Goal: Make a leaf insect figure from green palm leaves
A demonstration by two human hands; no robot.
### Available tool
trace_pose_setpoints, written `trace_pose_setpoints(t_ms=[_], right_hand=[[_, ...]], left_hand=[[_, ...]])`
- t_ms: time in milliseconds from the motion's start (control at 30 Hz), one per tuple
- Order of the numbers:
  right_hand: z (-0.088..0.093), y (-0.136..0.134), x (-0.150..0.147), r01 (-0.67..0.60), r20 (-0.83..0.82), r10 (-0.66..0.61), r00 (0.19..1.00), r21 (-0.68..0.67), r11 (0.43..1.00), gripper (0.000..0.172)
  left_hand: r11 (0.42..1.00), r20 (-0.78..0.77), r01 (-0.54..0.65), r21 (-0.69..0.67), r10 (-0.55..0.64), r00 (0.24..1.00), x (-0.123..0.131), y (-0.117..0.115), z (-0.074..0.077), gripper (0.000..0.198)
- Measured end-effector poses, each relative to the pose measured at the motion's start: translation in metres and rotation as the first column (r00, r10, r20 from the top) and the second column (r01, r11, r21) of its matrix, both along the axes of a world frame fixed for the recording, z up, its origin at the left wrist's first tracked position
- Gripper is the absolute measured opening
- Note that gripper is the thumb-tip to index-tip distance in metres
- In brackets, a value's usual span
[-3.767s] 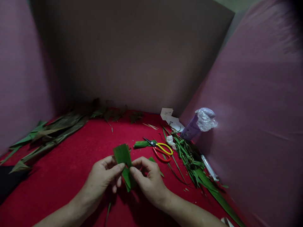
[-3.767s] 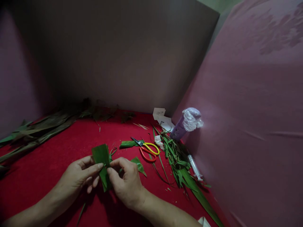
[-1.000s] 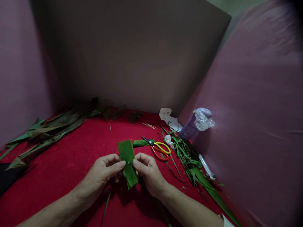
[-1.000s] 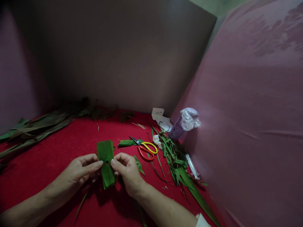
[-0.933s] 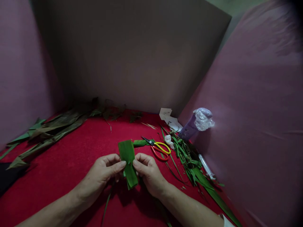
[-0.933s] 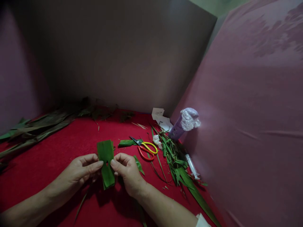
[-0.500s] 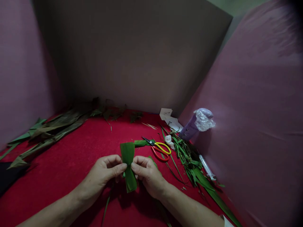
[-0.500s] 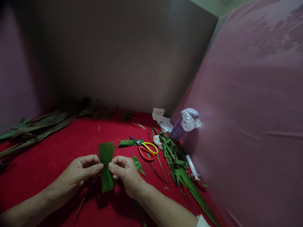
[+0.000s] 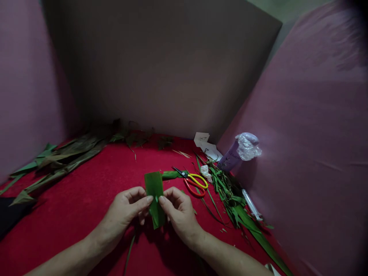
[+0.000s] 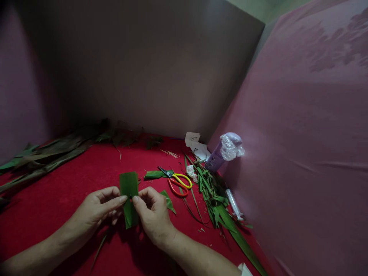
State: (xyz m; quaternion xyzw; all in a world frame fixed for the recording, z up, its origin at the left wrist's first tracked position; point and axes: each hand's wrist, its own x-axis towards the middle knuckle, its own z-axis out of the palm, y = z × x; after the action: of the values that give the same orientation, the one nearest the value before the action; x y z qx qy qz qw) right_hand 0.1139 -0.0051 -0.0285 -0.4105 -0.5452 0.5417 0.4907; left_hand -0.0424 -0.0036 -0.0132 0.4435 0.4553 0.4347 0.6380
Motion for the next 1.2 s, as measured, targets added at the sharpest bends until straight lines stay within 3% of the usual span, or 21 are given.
trace_pose_setpoints(t_ms=[100, 233, 400, 500, 633, 933, 1033, 1200], right_hand=[[0.002, -0.005, 0.000, -0.016, 0.114, 0.009, 0.993, 0.065, 0.998, 0.017], [0.007, -0.008, 0.001, 0.030, 0.272, -0.072, 0.960, 0.157, 0.987, 0.015], [0.009, -0.011, 0.001, 0.060, 0.468, -0.218, 0.857, 0.328, 0.943, 0.013], [0.007, -0.012, 0.002, 0.056, 0.554, -0.348, 0.756, 0.476, 0.878, 0.008], [0.009, -0.015, 0.001, -0.044, 0.573, -0.488, 0.659, 0.676, 0.735, 0.010], [0.011, -0.020, 0.001, -0.250, 0.528, -0.701, 0.479, 0.848, 0.468, 0.029], [0.010, -0.019, 0.002, -0.285, 0.511, -0.729, 0.456, 0.859, 0.425, 0.029], [0.010, -0.018, 0.004, -0.339, 0.538, -0.743, 0.398, 0.839, 0.426, 0.032]], left_hand=[[0.999, -0.039, -0.030, 0.021, 0.031, 0.999, 0.001, -0.001, 0.001, 0.024], [0.999, -0.076, -0.040, 0.029, 0.043, 0.996, 0.003, -0.003, 0.005, 0.023], [0.999, -0.099, -0.016, 0.041, 0.020, 0.995, 0.005, -0.005, 0.007, 0.022], [0.999, -0.114, -0.017, 0.037, 0.021, 0.993, 0.006, -0.006, 0.006, 0.021], [0.999, -0.101, -0.051, 0.013, 0.052, 0.993, 0.009, -0.007, 0.005, 0.021], [0.998, 0.013, -0.064, 0.028, 0.063, 0.998, 0.007, -0.010, 0.005, 0.017], [0.999, 0.063, -0.019, 0.048, 0.016, 0.998, 0.006, -0.010, 0.004, 0.015], [0.998, 0.142, 0.029, 0.057, -0.037, 0.989, 0.006, -0.010, 0.007, 0.012]])
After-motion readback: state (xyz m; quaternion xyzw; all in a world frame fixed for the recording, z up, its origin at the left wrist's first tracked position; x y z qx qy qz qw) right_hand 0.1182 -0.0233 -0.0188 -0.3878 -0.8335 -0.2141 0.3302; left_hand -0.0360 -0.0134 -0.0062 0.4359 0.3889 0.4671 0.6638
